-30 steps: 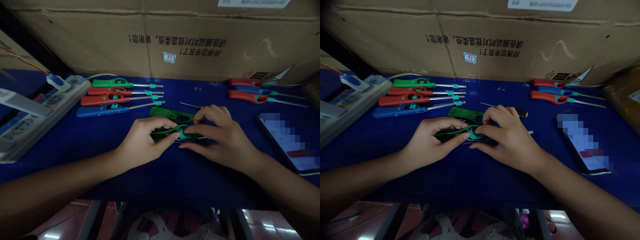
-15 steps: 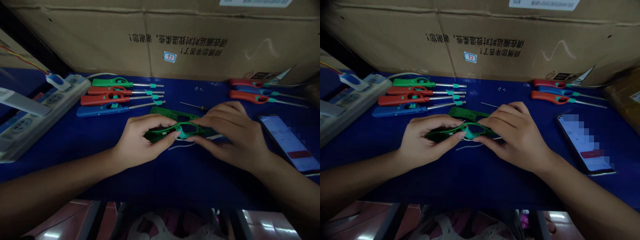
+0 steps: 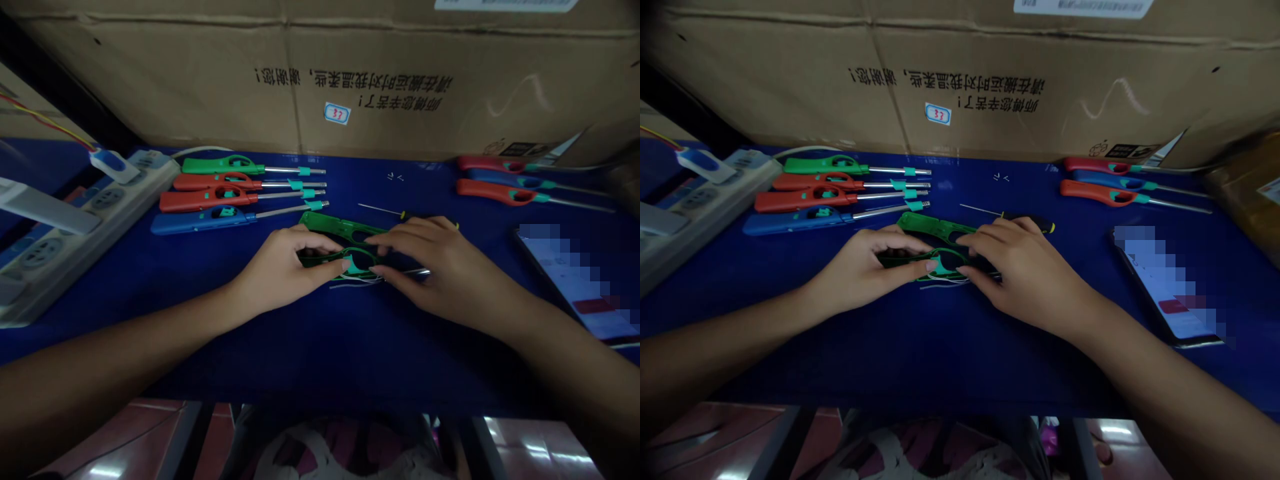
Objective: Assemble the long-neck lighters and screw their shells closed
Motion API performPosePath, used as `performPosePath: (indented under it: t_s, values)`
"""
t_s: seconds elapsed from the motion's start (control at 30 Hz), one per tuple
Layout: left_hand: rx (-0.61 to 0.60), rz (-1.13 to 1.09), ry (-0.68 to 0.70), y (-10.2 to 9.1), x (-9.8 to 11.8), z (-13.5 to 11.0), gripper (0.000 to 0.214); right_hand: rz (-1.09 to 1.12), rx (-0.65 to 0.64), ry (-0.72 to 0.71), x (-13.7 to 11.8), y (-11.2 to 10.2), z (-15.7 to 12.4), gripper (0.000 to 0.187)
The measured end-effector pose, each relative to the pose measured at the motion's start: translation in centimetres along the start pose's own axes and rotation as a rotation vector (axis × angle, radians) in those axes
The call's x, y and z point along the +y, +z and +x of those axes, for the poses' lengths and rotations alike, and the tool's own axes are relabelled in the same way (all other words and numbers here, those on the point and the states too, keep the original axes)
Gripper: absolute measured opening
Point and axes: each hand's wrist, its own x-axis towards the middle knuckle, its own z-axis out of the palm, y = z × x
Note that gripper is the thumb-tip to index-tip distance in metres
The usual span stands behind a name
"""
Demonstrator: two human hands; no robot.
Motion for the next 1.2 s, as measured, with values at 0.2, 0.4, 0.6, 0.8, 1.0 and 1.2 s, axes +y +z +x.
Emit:
performPosePath:
  t_s: [0.2, 0.4, 0.6, 0.8, 1.0, 1.2]
  values:
    - [-0.065, 0.134, 0.153, 0.2, -0.2, -0.2, 0.014, 0.117, -0.126, 0.022, 0.2, 0.7, 0.2, 0.015]
    - [-0.017, 0.218, 0.244, 0.4, -0.3, 0.0, 0.024, 0.161, -0.086, 0.048, 0.5, 0.8, 0.3, 0.015]
    - [-0.029, 0.225, 0.318, -0.4, 0.3, 0.0, 0.021, 0.159, -0.067, -0.013, 0.5, -0.9, 0.1, 0.013]
    - [-0.216, 0.360, 0.362, -1.1, 0.6, -0.1, 0.031, 0.181, -0.299, -0.036, 1.0, -2.0, -0.5, 0.017]
    - [-0.223, 0.339, 0.353, -1.0, 0.2, -0.2, 0.030, 0.272, -0.334, 0.040, 1.3, -2.1, -0.7, 0.009]
    - [-0.227, 0.329, 0.313, -1.0, 0.2, -0.3, 0.031, 0.247, -0.270, -0.028, 1.5, -2.1, -0.6, 0.012]
